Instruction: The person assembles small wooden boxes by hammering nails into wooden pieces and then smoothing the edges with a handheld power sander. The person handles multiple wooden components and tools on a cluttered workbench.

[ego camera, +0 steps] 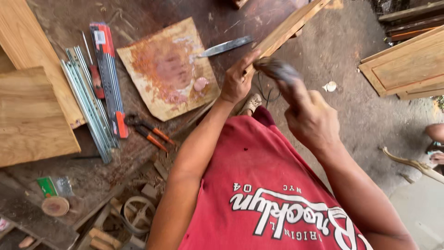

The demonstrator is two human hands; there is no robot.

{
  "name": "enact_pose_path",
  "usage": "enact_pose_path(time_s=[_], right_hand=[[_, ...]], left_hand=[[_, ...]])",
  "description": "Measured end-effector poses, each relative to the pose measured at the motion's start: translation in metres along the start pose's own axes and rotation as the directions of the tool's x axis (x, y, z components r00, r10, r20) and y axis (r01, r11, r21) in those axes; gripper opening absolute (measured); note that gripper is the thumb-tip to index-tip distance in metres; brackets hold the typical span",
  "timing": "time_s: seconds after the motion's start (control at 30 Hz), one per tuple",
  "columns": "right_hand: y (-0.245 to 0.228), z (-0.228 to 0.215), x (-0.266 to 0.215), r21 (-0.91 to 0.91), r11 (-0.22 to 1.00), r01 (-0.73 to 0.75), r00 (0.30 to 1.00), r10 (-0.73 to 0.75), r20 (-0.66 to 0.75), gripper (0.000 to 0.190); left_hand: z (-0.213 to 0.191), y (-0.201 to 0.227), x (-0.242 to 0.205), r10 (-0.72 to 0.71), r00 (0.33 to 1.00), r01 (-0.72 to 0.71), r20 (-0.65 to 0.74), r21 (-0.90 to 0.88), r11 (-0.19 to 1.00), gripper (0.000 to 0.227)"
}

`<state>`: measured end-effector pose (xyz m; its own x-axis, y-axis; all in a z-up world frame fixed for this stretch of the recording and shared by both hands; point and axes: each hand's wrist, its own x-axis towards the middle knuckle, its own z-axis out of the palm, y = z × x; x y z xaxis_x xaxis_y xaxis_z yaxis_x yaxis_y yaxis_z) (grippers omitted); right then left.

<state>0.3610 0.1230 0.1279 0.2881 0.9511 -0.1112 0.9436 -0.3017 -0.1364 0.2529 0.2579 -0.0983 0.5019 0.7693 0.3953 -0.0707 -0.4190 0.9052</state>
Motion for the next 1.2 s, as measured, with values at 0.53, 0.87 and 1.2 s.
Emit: enact_pose_path(time_s=[0.53,0.87,1.2], right_hand=[[0.275,0.019,0.121,0.126,0.992,0.012,0.98,0.013,-0.199,0.071],[0.317,0.114,0.261,0.034,0.984,0.175,0.984,-0.174,-0.032,0.077],[0.276,0.091,0.217,0.074,0.887,0.456,0.875,-0.431,-0.222,0.02]], left_hand=[[-0.009,0.087,0.041,-0.246,0.943,0.283,-0.226,0.147,0.948,0.036],[0.031,0.104,0.057,-0.31,0.933,0.357,-0.186,0.603,0.714,0.026],[-0.046,0.23,-0.118,-0.37,0.829,0.55,-0.418,0.495,0.673,0.018]])
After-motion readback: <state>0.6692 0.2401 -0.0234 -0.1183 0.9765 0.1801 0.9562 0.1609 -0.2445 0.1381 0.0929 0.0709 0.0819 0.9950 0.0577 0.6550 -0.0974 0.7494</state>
